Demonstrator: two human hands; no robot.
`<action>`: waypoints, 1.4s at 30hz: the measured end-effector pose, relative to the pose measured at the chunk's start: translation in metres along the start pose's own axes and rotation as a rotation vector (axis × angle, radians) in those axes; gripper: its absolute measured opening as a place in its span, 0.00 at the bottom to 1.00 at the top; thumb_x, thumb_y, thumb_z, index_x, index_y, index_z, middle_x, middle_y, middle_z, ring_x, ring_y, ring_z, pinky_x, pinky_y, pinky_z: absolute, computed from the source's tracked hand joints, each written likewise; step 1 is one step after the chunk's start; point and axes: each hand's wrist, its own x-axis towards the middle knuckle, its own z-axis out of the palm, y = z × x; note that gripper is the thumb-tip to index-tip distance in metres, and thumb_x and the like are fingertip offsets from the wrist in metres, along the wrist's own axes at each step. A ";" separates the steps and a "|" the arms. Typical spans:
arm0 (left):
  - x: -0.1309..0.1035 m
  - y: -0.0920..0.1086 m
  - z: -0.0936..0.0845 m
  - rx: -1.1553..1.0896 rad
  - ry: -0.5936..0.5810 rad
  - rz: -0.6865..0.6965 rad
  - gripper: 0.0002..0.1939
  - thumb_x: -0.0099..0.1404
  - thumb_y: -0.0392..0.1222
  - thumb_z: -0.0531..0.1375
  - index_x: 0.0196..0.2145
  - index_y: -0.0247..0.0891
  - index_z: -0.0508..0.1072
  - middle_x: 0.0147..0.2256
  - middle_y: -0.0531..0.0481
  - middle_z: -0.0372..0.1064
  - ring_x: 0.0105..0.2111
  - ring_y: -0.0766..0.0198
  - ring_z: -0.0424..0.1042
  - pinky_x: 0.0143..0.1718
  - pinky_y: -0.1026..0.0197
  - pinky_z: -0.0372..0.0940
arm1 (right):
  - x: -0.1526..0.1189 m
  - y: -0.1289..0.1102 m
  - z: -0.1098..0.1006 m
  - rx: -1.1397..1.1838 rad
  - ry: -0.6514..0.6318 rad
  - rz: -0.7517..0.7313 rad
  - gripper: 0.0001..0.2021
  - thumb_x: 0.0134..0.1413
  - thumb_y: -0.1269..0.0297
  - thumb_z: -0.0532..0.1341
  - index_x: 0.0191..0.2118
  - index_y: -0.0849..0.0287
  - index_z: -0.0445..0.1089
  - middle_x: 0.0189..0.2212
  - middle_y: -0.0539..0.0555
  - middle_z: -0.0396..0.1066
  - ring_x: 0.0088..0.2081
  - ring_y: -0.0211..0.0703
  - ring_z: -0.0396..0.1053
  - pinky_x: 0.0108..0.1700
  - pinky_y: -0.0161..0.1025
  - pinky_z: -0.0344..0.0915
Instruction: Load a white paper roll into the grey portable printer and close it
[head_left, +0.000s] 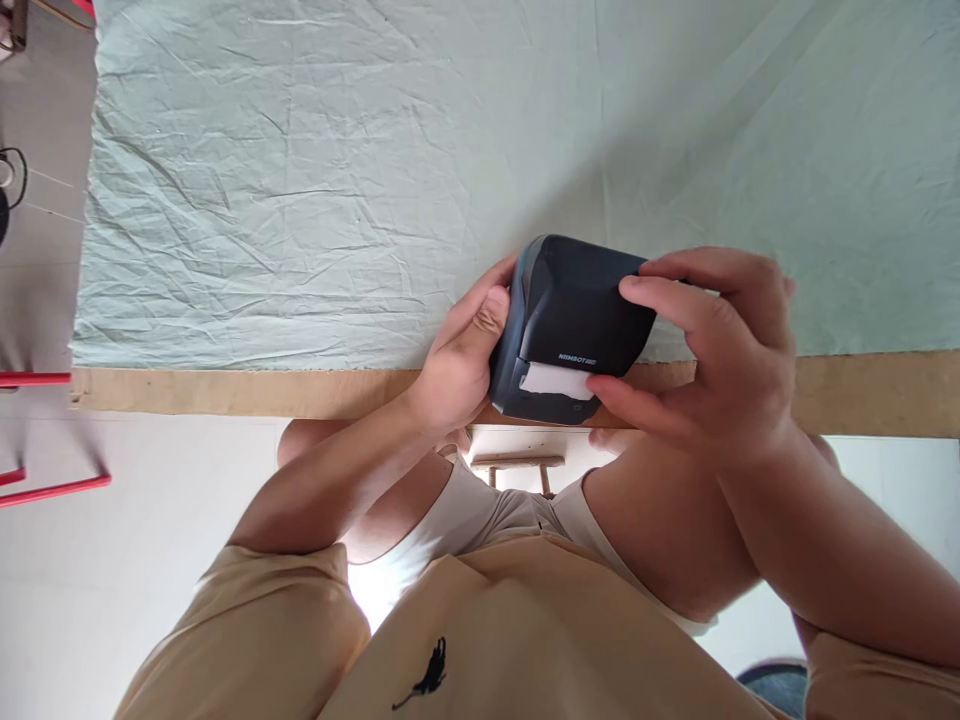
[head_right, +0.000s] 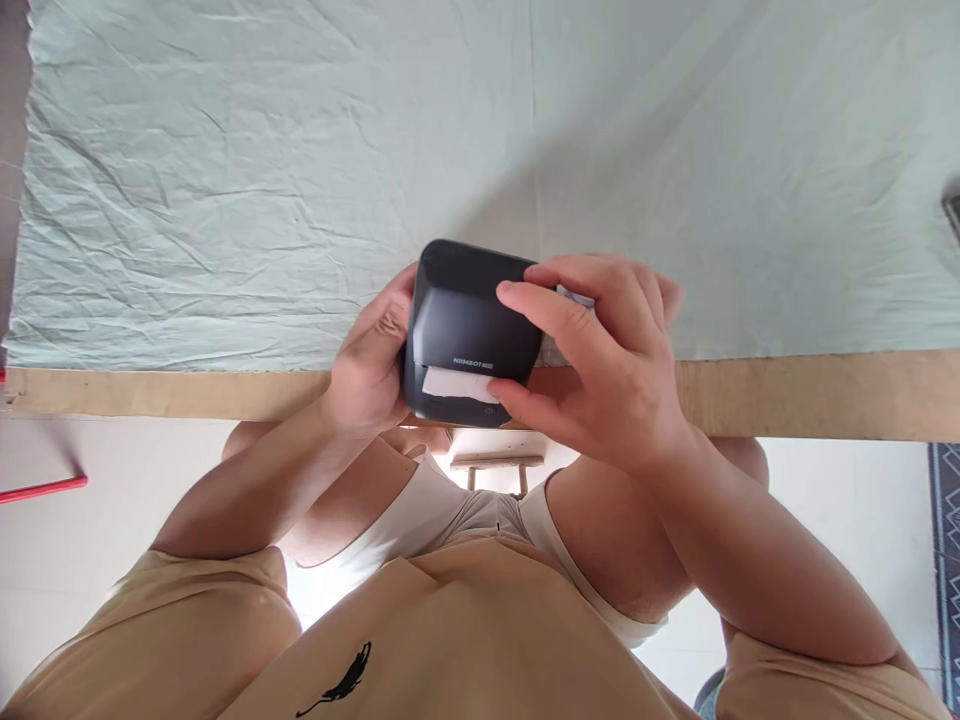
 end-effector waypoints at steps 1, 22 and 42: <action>0.000 0.000 0.000 0.002 0.004 0.001 0.22 0.77 0.63 0.80 0.54 0.44 0.89 0.58 0.45 0.93 0.75 0.40 0.85 0.88 0.40 0.72 | 0.000 0.000 0.000 -0.012 0.015 0.008 0.32 0.79 0.52 0.77 0.81 0.40 0.73 0.64 0.59 0.86 0.60 0.68 0.87 0.58 0.60 0.79; -0.002 -0.010 -0.019 0.255 -0.203 0.124 0.36 0.83 0.78 0.70 0.70 0.48 0.85 0.71 0.41 0.88 0.77 0.34 0.84 0.82 0.34 0.79 | 0.001 -0.014 -0.007 0.273 0.219 0.289 0.10 0.81 0.65 0.69 0.46 0.38 0.84 0.39 0.46 0.91 0.25 0.44 0.79 0.24 0.47 0.70; 0.002 -0.011 -0.029 0.313 -0.381 0.136 0.40 0.81 0.81 0.70 0.70 0.46 0.86 0.74 0.38 0.86 0.76 0.35 0.83 0.79 0.38 0.78 | 0.013 -0.019 -0.019 0.103 -0.105 0.163 0.18 0.68 0.64 0.75 0.61 0.42 0.85 0.30 0.40 0.84 0.21 0.38 0.73 0.25 0.38 0.65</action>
